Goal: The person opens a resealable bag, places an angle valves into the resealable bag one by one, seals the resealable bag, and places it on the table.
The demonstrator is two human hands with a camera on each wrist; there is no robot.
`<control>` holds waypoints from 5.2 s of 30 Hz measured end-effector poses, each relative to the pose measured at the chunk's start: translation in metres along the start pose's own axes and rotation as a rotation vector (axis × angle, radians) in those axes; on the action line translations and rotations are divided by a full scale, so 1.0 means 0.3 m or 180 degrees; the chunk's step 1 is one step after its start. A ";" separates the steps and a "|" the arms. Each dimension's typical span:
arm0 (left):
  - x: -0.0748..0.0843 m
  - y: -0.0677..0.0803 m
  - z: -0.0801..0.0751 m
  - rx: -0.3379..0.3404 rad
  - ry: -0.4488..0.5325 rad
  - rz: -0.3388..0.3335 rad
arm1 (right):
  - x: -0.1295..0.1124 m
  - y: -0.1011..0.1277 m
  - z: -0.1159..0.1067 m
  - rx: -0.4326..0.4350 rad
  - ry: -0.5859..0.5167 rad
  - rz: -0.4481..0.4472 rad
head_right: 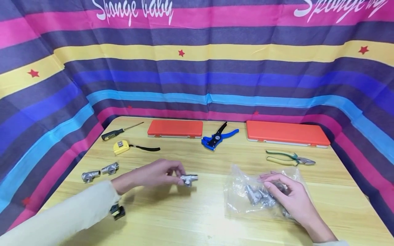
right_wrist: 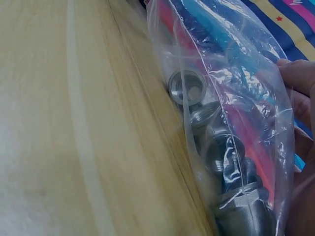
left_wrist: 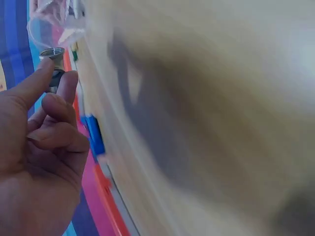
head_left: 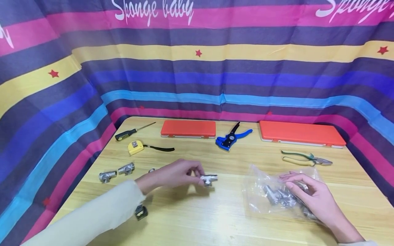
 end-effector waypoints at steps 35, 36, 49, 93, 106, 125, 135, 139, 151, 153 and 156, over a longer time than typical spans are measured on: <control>0.133 -0.343 0.261 -0.0607 0.0367 0.0170 | -0.009 -0.001 -0.006 0.0006 0.0008 -0.0067; 0.123 -0.326 0.239 -0.0586 0.0399 0.0124 | -0.008 0.000 -0.006 0.0000 -0.0001 -0.0047; -0.066 0.058 -0.169 0.0275 0.0142 -0.0279 | -0.011 -0.001 -0.008 0.0043 0.0061 -0.0063; 0.002 0.000 -0.038 -0.0142 -0.1186 0.0312 | -0.022 0.003 -0.004 -0.0028 0.0004 -0.0035; 0.172 -0.325 0.272 -0.0288 -0.2048 0.1177 | -0.019 -0.004 -0.001 -0.0101 0.0004 -0.0002; 0.166 -0.345 0.299 -0.0582 -0.1212 0.0738 | -0.022 0.000 -0.016 -0.0029 0.0073 -0.0002; 0.031 -0.045 -0.004 -0.0112 -0.0513 0.0210 | -0.015 0.004 -0.014 -0.0023 -0.0010 0.0004; -0.038 0.121 -0.124 0.0179 -0.0523 0.0145 | -0.016 0.005 -0.015 0.0004 0.0034 -0.0042; -0.240 0.557 -0.299 0.0617 -0.0563 -0.0390 | -0.023 0.012 -0.023 0.0007 0.0046 -0.0080; -0.273 0.599 -0.294 0.0565 -0.0370 -0.0490 | -0.024 0.013 -0.024 0.0010 0.0069 -0.0089; -0.311 0.636 -0.282 0.0512 -0.0099 -0.0648 | -0.027 0.014 -0.026 -0.0001 0.0066 -0.0107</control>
Point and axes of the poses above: each hand's wrist, its own y-axis away from the middle knuckle, its own z-axis out of the palm, x = y × z, the point moved 2 cm from there along -y, towards the middle knuckle, and after that the axes turned 13 degrees about y, right-handed, at the moved point
